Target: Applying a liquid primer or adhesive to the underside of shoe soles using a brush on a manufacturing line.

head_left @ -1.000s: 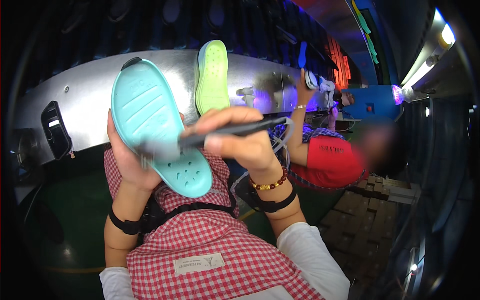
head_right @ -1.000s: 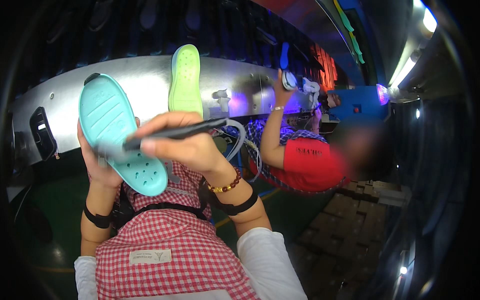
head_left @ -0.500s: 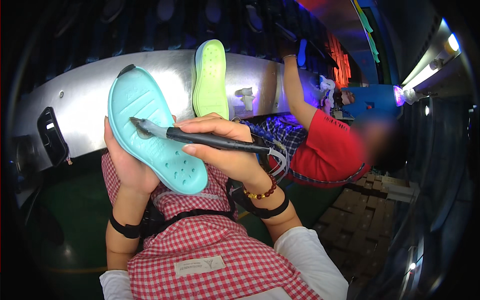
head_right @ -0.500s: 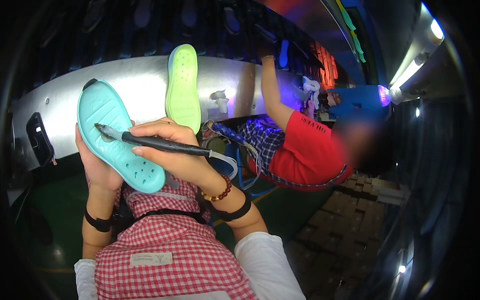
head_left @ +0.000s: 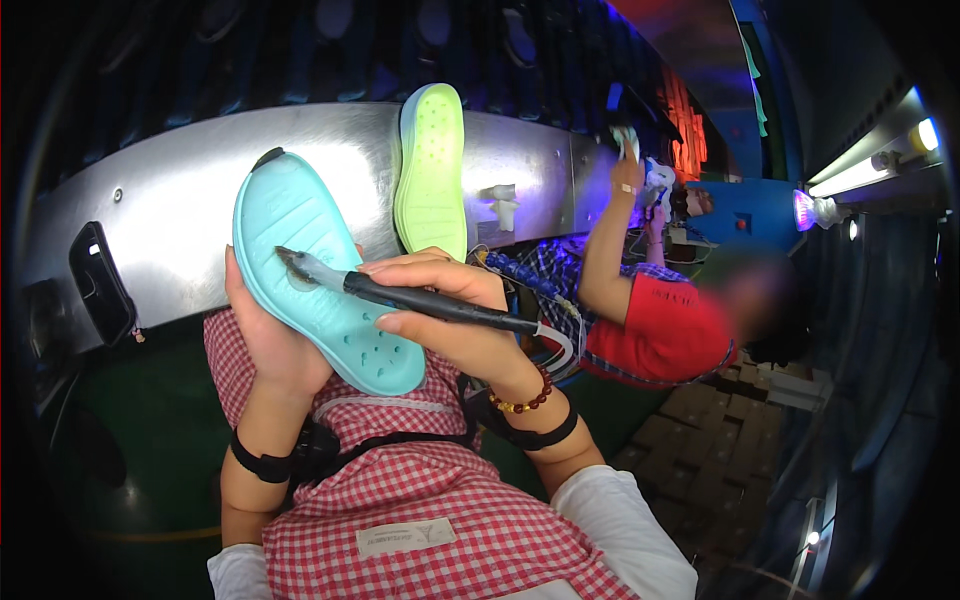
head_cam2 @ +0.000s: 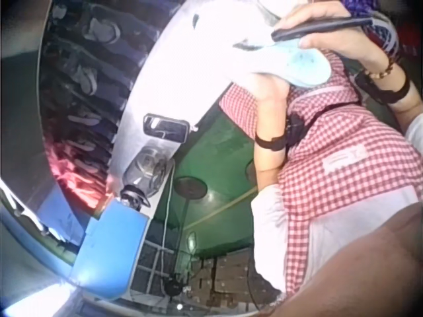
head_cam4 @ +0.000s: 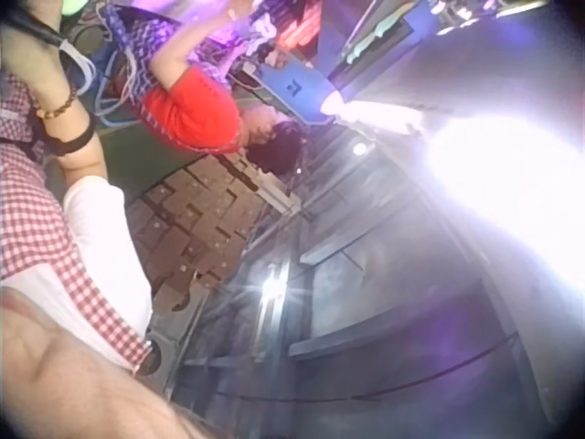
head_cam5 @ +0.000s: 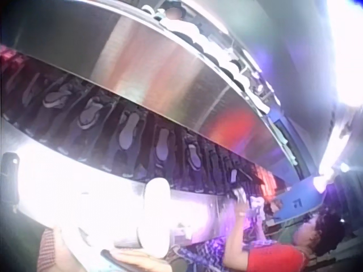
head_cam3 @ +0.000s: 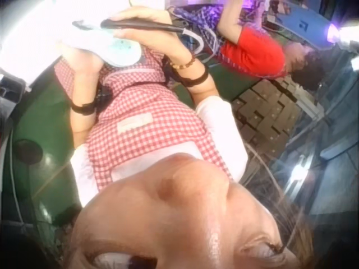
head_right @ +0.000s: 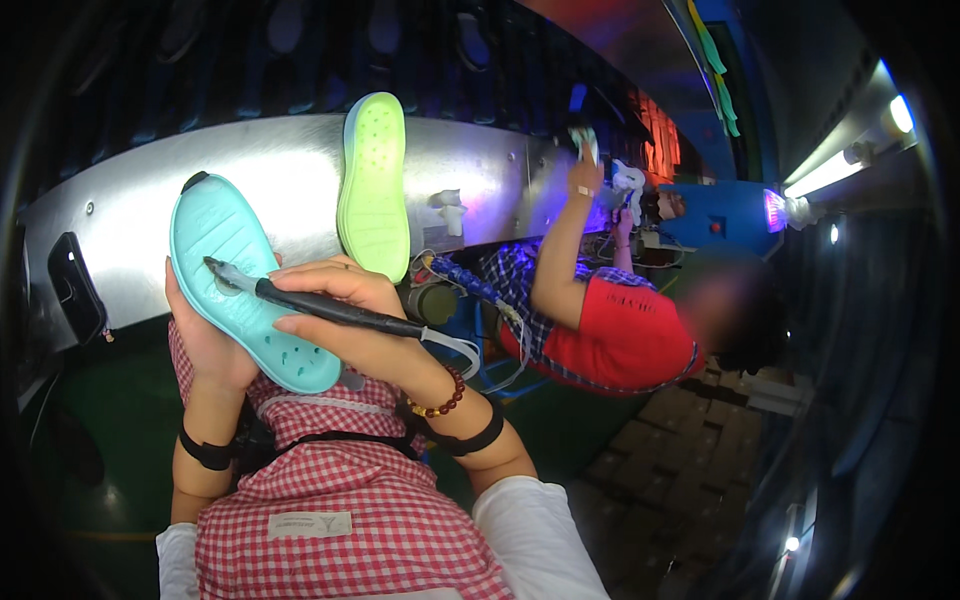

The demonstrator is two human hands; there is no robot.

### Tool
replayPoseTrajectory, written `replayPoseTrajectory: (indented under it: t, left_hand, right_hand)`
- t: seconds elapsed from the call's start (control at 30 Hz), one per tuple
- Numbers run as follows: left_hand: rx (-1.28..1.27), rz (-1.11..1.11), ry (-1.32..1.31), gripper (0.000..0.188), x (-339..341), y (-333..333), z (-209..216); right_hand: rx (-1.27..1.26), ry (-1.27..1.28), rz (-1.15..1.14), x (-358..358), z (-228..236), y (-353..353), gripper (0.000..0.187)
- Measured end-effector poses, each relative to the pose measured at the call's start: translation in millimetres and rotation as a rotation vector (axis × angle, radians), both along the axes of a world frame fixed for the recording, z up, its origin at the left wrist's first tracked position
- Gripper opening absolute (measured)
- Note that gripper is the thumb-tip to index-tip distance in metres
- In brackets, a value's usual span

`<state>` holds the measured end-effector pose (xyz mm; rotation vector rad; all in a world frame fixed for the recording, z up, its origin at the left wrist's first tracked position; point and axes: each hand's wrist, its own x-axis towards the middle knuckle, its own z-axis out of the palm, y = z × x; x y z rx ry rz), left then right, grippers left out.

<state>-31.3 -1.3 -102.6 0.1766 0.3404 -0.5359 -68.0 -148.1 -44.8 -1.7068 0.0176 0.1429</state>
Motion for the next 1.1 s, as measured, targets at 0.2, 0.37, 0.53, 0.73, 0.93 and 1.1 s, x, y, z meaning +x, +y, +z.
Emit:
replayPoseTrajectory:
  t: [0.2,0.37,0.53,0.73,0.93,1.1]
  left_hand:
    - [0.067,0.015,0.017,0.058,1,0,0]
    - [0.071,-0.027,-0.074,0.060,5,8,7]
    - [0.077,-0.012,-0.157,0.056,0,11,34]
    - [-0.102,-0.132,-0.372,0.068,16,-23,70]
    - [0.170,-0.245,-0.486,0.079,18,-45,111]
    - [0.278,-0.080,-0.473,0.084,23,-54,133]
  right_hand:
    - [-0.070,-0.095,0.003,3,-1,1,0.033]
    - [-0.062,-0.165,-0.008,4,3,3,0.030]
    - [0.174,-0.077,-0.037,-1,28,2,0.031]
    - [0.153,-0.264,-0.080,3,55,-42,0.021]
    - [0.255,-0.368,0.170,-6,82,-64,0.020]
    - [0.239,-0.380,-0.003,-3,107,-75,0.021]
